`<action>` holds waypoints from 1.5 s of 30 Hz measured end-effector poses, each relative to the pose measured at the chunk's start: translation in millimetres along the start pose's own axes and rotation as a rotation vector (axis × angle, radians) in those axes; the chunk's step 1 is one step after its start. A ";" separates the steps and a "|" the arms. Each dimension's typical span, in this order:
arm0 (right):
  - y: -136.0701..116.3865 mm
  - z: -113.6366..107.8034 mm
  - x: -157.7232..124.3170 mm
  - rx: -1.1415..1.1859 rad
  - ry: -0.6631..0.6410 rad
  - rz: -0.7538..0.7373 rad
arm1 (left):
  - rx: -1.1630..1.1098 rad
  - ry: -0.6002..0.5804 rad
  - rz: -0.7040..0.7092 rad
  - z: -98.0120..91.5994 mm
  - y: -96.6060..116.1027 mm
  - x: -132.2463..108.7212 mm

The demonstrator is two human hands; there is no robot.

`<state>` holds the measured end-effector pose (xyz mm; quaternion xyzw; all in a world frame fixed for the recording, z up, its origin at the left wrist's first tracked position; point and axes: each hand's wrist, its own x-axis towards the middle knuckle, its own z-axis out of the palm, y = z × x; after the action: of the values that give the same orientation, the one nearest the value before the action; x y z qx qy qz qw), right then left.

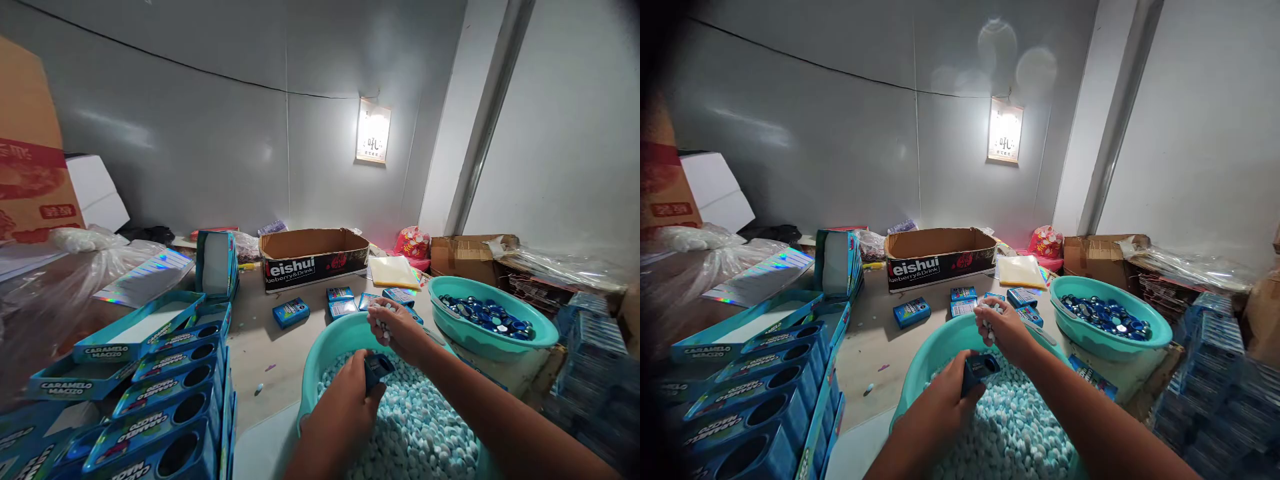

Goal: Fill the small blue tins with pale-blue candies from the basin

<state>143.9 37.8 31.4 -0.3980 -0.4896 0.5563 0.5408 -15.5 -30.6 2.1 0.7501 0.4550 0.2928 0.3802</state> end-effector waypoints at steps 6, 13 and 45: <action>11.0 3.2 3.3 0.137 0.067 0.047 | -0.060 0.080 -0.012 4.2 -0.9 0.5; 13.0 6.0 0.6 0.144 0.060 0.037 | -0.053 0.078 -0.045 2.5 0.8 0.0; 13.7 8.9 -1.8 0.260 0.017 0.054 | -0.095 0.166 -0.097 5.5 -2.0 2.4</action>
<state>132.5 35.8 19.7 -0.3422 -0.3979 0.6259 0.5769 -11.0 -29.5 -2.3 0.6814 0.5064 0.3565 0.3900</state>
